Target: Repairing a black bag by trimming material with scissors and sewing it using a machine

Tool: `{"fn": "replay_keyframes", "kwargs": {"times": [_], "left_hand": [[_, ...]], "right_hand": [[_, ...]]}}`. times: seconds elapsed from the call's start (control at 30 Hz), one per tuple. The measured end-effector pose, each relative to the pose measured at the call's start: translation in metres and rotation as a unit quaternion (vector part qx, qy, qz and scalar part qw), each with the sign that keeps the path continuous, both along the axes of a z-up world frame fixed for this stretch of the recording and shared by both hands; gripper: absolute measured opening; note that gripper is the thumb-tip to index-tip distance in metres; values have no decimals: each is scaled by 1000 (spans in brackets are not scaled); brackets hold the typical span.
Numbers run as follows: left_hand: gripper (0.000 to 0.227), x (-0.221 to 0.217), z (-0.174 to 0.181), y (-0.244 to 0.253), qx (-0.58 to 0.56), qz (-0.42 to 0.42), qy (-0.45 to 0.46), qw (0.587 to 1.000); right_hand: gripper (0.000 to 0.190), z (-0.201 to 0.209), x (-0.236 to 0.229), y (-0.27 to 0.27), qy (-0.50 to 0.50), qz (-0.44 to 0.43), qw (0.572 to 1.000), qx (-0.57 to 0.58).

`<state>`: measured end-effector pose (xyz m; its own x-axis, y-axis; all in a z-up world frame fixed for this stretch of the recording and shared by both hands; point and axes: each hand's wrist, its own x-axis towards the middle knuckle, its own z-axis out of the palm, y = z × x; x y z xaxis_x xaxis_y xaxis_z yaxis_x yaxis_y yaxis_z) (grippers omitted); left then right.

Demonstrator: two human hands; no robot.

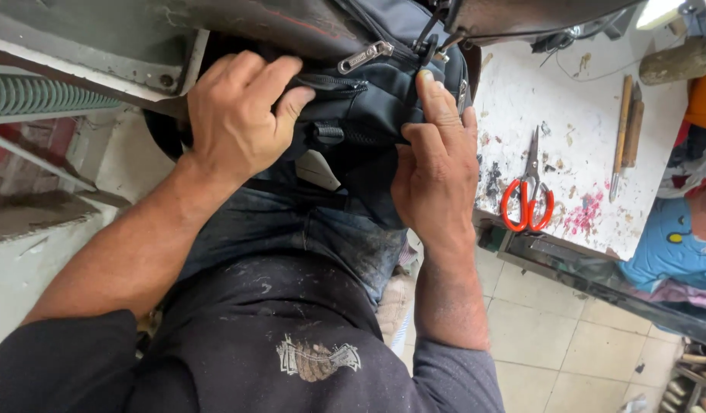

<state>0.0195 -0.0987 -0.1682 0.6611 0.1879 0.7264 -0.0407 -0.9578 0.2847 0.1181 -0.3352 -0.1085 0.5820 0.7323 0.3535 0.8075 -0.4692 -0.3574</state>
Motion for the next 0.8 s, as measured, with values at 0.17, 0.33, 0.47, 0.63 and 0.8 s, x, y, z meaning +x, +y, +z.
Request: {"fn": "replay_keyframes", "kwargs": {"times": [0.17,0.33,0.47,0.63,0.8], "left_hand": [[34,-2,18,-3,7,-52,24,998],[19,2,20,-3,-81,-134,42,987],[20,9,45,0,-77,-102,181,975],[15,16,49,11,-91,-124,162,975],[20,20,66,14,-111,-158,120,974]], "right_hand": [[16,3,1,1,10,1,1000,-3],[14,5,1,1,5,11,1000,5],[13,5,2,1,2,9,1000,2],[14,3,4,2,-9,13,1000,10],[15,0,2,1,-26,9,1000,-5]]}}
